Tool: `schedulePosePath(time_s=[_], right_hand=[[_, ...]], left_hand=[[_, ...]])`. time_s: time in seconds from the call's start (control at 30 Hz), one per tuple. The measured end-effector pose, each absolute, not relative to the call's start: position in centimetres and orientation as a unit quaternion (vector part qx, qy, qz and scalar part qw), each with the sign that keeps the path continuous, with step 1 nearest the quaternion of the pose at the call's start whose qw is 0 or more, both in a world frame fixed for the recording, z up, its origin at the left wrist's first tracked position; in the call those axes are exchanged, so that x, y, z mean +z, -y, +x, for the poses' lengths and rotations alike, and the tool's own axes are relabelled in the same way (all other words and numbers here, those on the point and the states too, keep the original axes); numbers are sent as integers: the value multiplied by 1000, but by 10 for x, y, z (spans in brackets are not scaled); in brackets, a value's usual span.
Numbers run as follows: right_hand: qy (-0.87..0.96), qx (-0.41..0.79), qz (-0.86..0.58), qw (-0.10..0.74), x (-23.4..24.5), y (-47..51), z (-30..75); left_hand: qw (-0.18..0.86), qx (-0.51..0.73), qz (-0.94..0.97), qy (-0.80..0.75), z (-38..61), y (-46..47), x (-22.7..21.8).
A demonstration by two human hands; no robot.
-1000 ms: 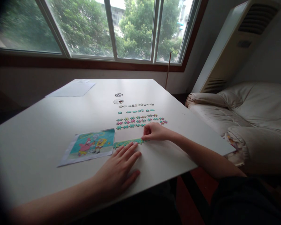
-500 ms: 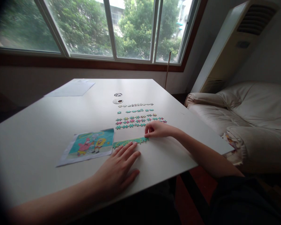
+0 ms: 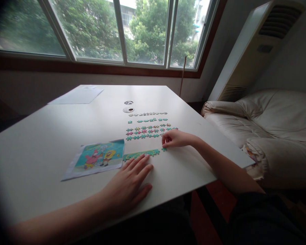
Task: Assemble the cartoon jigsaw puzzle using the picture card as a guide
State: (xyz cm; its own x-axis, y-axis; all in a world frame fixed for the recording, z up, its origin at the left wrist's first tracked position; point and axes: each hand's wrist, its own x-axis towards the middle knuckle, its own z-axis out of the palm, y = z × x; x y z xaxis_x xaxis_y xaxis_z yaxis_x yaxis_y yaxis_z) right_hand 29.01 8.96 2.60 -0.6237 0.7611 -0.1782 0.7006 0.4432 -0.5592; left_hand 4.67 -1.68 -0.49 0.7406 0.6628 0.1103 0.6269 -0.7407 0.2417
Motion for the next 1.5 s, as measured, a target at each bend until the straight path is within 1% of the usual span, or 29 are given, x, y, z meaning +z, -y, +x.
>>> schedulePosePath(time_s=[0.2, 0.3, 0.43, 0.6, 0.7, 0.8, 0.87, 1.03, 1.5], right_hand=[[883, 267, -371, 109, 23, -84, 277], [896, 253, -344, 120, 19, -80, 269], [899, 253, -339, 115, 16, -79, 267], [897, 248, -354, 99, 25, -82, 277], [895, 242, -368, 69, 29, -86, 286], [891, 263, -368, 33, 29, -88, 291], [887, 280, -365, 24, 27, -89, 292], [884, 303, -354, 28, 22, -91, 292], [883, 309, -345, 73, 17, -89, 285]], left_hand=[[94, 104, 929, -341, 47, 16, -5], [94, 104, 929, -342, 47, 16, -5], [93, 107, 929, -342, 47, 16, -6], [91, 111, 929, -340, 46, 17, -6], [92, 106, 929, -341, 46, 17, -6], [93, 101, 930, -342, 46, 16, -6], [90, 105, 930, -341, 46, 16, -6], [84, 109, 928, -348, 46, 16, -7], [69, 113, 919, -371, 46, 19, -6]])
